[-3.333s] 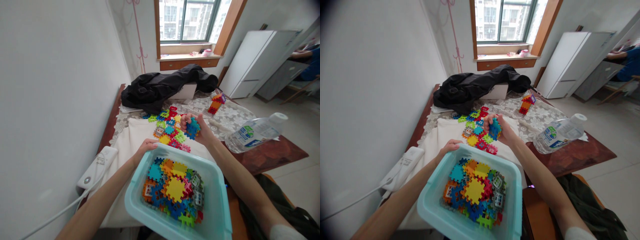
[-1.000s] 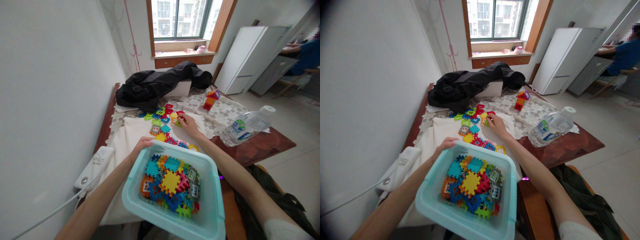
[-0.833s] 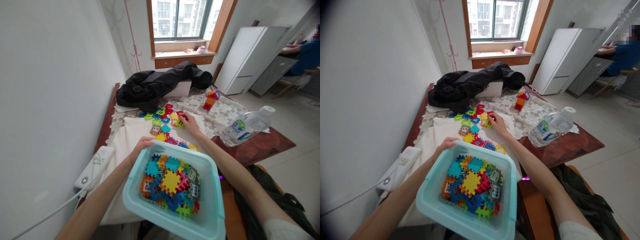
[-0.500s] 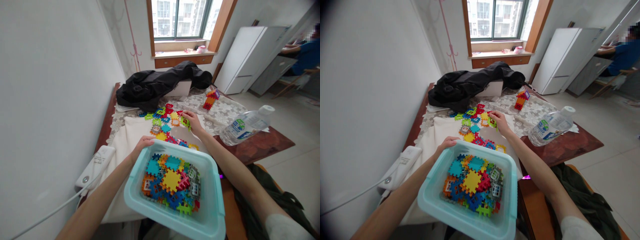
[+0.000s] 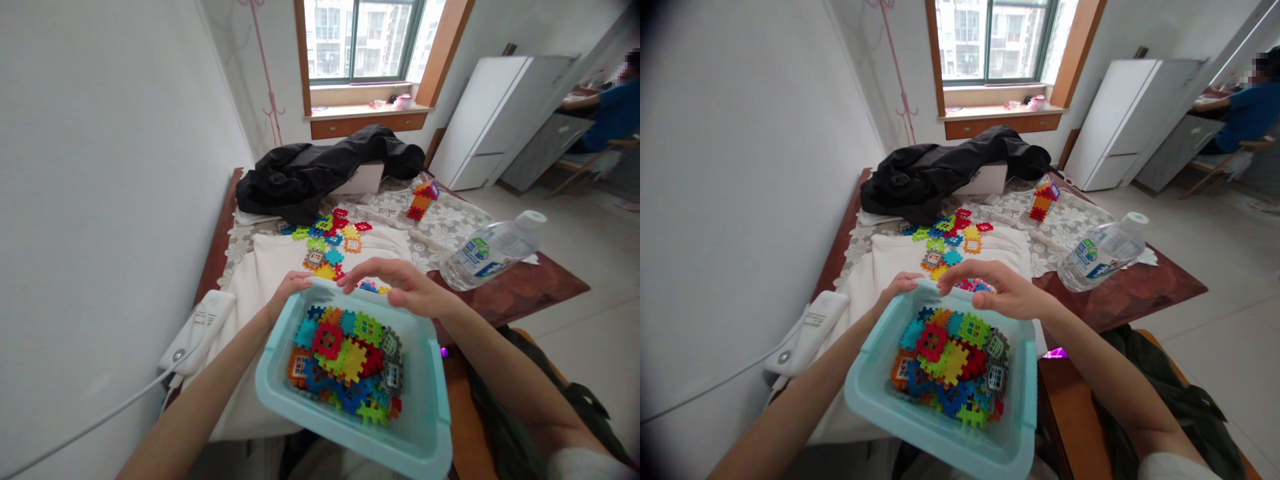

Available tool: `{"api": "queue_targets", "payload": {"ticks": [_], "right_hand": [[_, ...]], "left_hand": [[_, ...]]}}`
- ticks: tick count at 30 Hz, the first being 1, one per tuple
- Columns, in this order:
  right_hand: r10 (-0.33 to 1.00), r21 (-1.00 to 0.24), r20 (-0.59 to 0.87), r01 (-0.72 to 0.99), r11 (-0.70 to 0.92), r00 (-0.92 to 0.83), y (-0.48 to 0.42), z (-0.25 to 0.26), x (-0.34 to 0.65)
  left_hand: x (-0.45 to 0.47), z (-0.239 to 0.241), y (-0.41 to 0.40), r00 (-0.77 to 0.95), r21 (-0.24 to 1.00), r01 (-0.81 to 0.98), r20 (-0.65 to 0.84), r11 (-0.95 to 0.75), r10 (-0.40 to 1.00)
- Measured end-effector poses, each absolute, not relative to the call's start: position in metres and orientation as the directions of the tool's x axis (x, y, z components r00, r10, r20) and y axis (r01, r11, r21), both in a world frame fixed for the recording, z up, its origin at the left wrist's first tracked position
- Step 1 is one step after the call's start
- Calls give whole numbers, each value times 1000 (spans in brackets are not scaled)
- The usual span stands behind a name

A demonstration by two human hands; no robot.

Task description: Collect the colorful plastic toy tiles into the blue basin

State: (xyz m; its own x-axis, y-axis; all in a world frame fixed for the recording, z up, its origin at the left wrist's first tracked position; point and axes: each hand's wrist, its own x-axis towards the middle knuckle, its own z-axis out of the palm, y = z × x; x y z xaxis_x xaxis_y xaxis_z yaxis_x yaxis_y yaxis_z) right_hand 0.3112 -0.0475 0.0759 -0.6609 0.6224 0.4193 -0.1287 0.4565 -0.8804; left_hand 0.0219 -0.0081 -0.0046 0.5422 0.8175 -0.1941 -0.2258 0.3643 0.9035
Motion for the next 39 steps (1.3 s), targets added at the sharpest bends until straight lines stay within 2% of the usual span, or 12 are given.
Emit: {"api": "queue_targets", "payload": {"ticks": [3, 5, 8, 10, 12, 16, 21, 24, 27, 32, 35, 39], "right_hand": [[778, -871, 481, -116, 478, -405, -45, 47, 343], [862, -883, 398, 124, 453, -315, -45, 21, 363], [873, -746, 263, 487, 454, -410, -54, -22, 382], [841, -592, 184, 626, 509, -510, -62, -47, 387], [820, -461, 164, 692, 556, -549, -67, -65, 387], [803, -338, 174, 732, 592, -570, -66, -74, 382], [750, -235, 156, 714, 660, -642, -51, -56, 366], [685, -266, 141, 639, 722, -715, -42, -43, 357], [708, -324, 107, 649, 689, -698, -35, -34, 350], [779, -256, -16, 756, 603, -627, -31, -29, 340], [780, -265, 4, 752, 604, -626, -34, -29, 334], [788, -346, 46, 730, 590, -614, -37, -30, 328]], "left_hand": [[22, -2, -9, 542, 908, -235, -175, 348, 822], [22, 0, -9, 539, 910, -238, -168, 340, 826], [23, 2, -9, 535, 911, -238, -167, 337, 828], [24, 5, -9, 539, 911, -231, -172, 341, 825], [26, 8, -10, 544, 915, -223, -171, 337, 822], [28, 14, -12, 537, 919, -228, -156, 320, 829], [28, 16, -13, 536, 920, -212, -171, 328, 827], [27, 15, -12, 502, 924, -197, -192, 327, 843], [25, 12, -10, 486, 934, -160, -209, 321, 849], [23, 10, -10, 504, 942, -145, -194, 304, 842], [23, 8, -11, 483, 934, -181, -188, 307, 855], [24, 5, -14, 470, 919, -228, -185, 321, 863]]}}
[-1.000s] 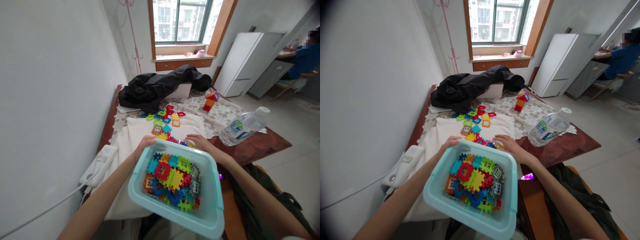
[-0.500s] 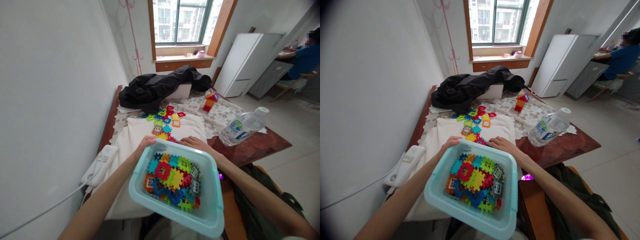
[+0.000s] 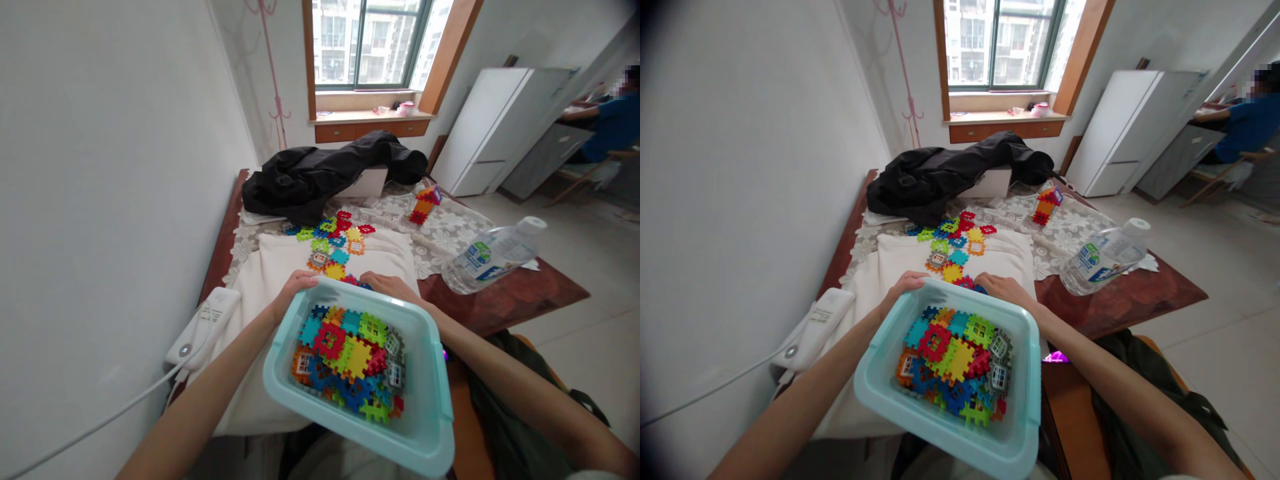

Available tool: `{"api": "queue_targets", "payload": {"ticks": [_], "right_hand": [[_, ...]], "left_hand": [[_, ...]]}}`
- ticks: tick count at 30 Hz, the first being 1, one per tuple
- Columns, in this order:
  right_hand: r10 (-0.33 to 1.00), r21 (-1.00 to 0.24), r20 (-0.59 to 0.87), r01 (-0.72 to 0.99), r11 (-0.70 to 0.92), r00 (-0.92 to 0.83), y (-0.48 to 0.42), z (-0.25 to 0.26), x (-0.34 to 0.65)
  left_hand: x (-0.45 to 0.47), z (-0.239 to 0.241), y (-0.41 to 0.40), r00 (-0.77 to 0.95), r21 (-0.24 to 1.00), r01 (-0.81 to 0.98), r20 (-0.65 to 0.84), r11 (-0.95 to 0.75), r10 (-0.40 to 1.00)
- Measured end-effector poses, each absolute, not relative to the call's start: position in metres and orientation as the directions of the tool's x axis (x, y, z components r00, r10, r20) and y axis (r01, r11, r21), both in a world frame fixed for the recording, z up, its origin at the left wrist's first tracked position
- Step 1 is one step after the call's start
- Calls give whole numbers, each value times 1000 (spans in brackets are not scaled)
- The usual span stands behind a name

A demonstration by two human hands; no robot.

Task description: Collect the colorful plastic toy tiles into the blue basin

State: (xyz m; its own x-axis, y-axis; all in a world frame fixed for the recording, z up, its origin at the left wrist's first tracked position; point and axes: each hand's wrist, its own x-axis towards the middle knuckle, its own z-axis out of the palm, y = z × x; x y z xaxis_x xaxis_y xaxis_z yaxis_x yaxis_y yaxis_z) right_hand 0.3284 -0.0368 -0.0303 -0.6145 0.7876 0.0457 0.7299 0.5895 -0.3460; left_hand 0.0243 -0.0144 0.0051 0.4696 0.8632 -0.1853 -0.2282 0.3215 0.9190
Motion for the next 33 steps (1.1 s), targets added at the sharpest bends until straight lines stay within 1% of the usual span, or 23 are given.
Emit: {"api": "queue_targets", "payload": {"ticks": [3, 8, 11, 15, 18, 21, 24, 27, 30, 33], "right_hand": [[783, -364, 65, 716, 596, -619, -37, -29, 325], [800, -275, 14, 767, 580, -600, -40, -26, 318], [827, -250, 36, 796, 551, -561, -43, -34, 318], [822, -277, 143, 775, 568, -552, -42, -47, 322], [809, -308, 158, 750, 585, -566, -41, -51, 325], [827, -352, 161, 752, 558, -538, -41, -54, 329], [841, -387, 195, 749, 538, -504, -43, -61, 333], [828, -409, 227, 722, 558, -512, -44, -67, 337], [818, -409, 247, 709, 574, -520, -37, -62, 337], [816, -417, 310, 701, 578, -489, -18, -47, 329]], "left_hand": [[25, 6, -16, 475, 910, -245, -189, 335, 860], [26, 12, -14, 503, 917, -216, -191, 337, 843], [26, 14, -12, 528, 928, -192, -178, 321, 830], [26, 11, -12, 529, 930, -196, -167, 311, 832], [26, 9, -12, 511, 926, -196, -186, 324, 839], [26, 9, -12, 523, 926, -196, -180, 323, 833], [25, 7, -11, 528, 925, -201, -175, 322, 831], [23, 4, -11, 522, 924, -189, -192, 332, 831], [22, 0, -13, 504, 916, -207, -202, 345, 840], [24, -1, -15, 463, 906, -249, -201, 344, 863]]}}
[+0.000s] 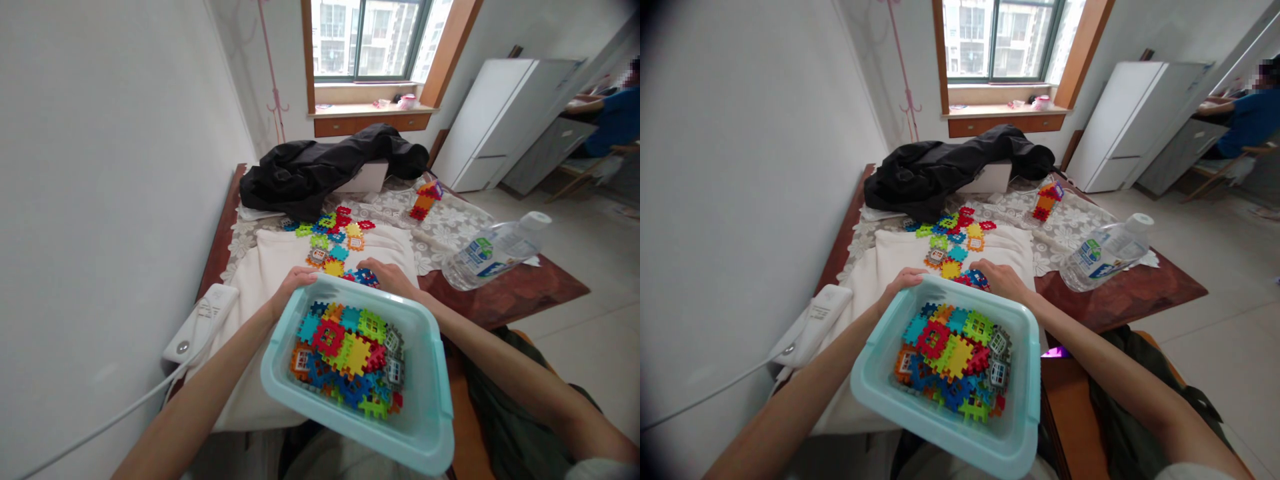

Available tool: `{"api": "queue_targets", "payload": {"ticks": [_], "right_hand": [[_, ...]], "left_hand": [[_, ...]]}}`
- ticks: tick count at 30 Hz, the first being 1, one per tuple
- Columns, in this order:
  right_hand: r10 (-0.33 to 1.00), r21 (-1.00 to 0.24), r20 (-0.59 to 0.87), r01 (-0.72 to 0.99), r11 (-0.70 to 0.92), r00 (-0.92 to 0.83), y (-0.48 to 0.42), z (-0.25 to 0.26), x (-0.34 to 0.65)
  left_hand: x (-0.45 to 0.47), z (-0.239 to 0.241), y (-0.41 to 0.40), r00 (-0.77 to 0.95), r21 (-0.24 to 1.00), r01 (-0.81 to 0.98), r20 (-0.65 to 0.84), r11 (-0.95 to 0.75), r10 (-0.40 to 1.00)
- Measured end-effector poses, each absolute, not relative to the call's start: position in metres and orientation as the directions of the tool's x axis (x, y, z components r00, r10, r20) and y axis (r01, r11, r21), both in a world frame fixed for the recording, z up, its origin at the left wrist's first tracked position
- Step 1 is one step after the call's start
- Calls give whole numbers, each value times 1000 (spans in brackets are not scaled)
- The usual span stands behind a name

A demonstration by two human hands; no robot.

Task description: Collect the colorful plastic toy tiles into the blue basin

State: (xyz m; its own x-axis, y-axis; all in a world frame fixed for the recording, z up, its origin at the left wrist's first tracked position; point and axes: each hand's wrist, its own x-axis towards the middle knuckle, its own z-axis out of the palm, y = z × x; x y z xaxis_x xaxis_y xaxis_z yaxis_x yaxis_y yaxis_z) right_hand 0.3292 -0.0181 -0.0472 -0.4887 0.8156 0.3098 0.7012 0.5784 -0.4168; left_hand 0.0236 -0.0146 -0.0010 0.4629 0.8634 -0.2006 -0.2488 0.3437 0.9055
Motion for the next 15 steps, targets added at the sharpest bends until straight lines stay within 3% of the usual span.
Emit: {"api": "queue_targets", "payload": {"ticks": [5, 11, 15], "right_hand": [[810, -488, 424, 651, 581, -405, 38, -24, 307], [824, -481, 392, 673, 563, -409, 74, -35, 289], [775, -453, 405, 630, 631, -486, 69, -43, 292]], "left_hand": [[25, 7, -13, 486, 913, -230, -194, 338, 852], [24, 9, -9, 519, 917, -199, -202, 347, 830], [23, 2, -7, 527, 912, -203, -205, 356, 825]]}}
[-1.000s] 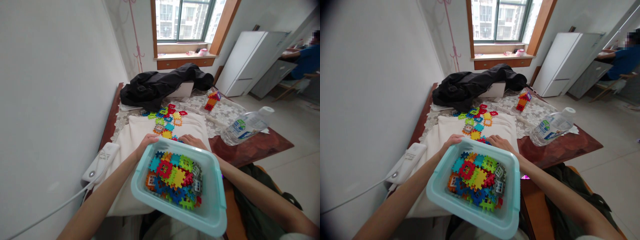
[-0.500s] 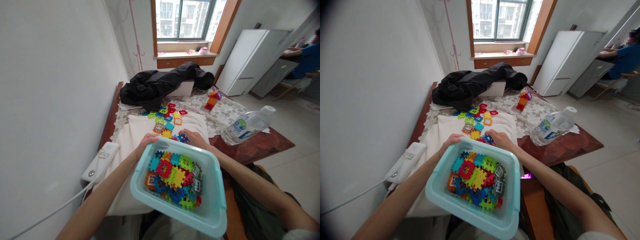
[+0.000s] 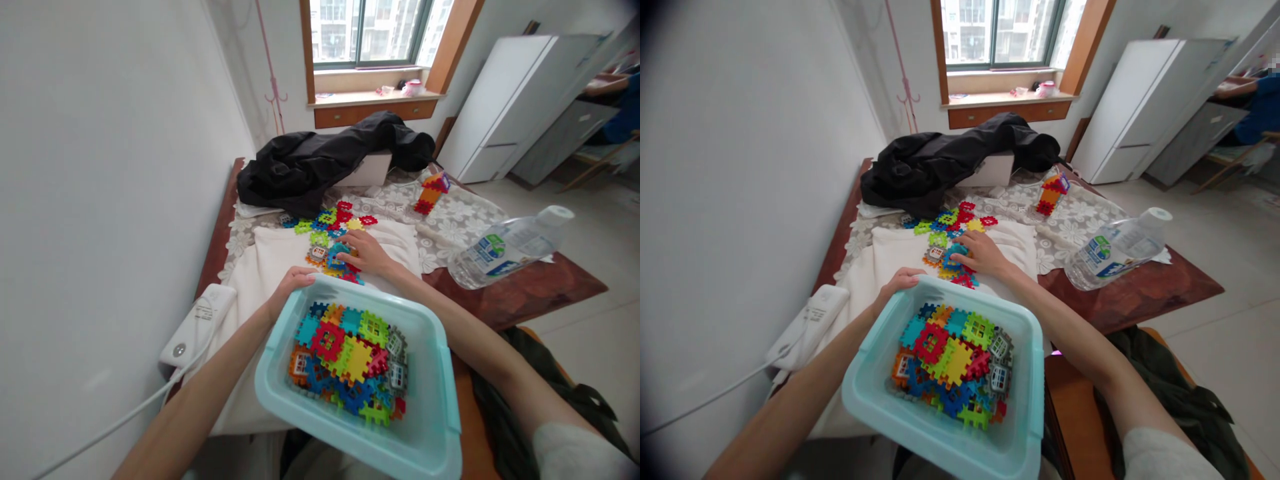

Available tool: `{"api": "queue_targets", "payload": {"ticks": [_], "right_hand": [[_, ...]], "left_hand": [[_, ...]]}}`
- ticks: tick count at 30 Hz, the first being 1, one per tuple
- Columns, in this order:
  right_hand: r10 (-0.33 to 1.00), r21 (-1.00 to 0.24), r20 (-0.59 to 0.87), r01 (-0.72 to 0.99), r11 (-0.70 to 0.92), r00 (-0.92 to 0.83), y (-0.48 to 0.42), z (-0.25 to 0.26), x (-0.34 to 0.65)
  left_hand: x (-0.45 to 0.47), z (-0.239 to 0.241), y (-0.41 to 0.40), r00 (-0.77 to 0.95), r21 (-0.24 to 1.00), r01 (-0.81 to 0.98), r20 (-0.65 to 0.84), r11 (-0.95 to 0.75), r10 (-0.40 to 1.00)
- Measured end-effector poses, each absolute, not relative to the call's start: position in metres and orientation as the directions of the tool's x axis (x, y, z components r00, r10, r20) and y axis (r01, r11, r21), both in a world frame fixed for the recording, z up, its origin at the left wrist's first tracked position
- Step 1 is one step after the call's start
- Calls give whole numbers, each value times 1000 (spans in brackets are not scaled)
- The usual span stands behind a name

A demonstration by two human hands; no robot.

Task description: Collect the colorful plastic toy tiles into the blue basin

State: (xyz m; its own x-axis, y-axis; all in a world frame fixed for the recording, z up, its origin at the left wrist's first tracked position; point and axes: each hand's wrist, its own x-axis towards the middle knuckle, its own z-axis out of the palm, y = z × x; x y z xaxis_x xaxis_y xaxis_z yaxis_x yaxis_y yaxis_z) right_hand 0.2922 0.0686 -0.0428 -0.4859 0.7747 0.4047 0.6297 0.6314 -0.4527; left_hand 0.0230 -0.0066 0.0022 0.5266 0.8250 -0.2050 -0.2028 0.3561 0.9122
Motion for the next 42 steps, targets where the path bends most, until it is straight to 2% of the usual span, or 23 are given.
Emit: {"api": "queue_targets", "payload": {"ticks": [3, 7, 14, 20, 27, 29, 36, 39, 42], "right_hand": [[788, -491, 437, 619, 613, -434, 68, -39, 301], [835, -498, 394, 675, 545, -384, 74, -29, 320], [750, -357, 226, 664, 657, -621, 69, -12, 340], [715, -432, 59, 628, 647, -697, 71, -19, 341], [727, -454, 143, 608, 651, -672, 76, -21, 340], [730, -470, 124, 608, 640, -673, 74, -20, 336], [742, -391, 36, 674, 627, -669, 68, -19, 330], [749, -437, 87, 650, 621, -657, 64, -11, 329], [672, -536, 184, 500, 680, -717, 52, 1, 319]], "left_hand": [[23, 1, -7, 537, 914, -201, -197, 351, 820], [24, 2, -9, 509, 908, -204, -219, 365, 832], [16, -2, -5, 557, 920, -129, -243, 371, 794], [12, -2, -4, 571, 916, -113, -256, 384, 780], [10, -7, -6, 657, 904, -64, -280, 422, 700], [8, -12, -4, 669, 903, -75, -269, 422, 693], [6, -22, -1, 719, 895, -79, -254, 439, 647], [6, -23, 0, 731, 903, -65, -246, 425, 636], [6, -26, 1, 723, 900, -74, -248, 429, 645]]}}
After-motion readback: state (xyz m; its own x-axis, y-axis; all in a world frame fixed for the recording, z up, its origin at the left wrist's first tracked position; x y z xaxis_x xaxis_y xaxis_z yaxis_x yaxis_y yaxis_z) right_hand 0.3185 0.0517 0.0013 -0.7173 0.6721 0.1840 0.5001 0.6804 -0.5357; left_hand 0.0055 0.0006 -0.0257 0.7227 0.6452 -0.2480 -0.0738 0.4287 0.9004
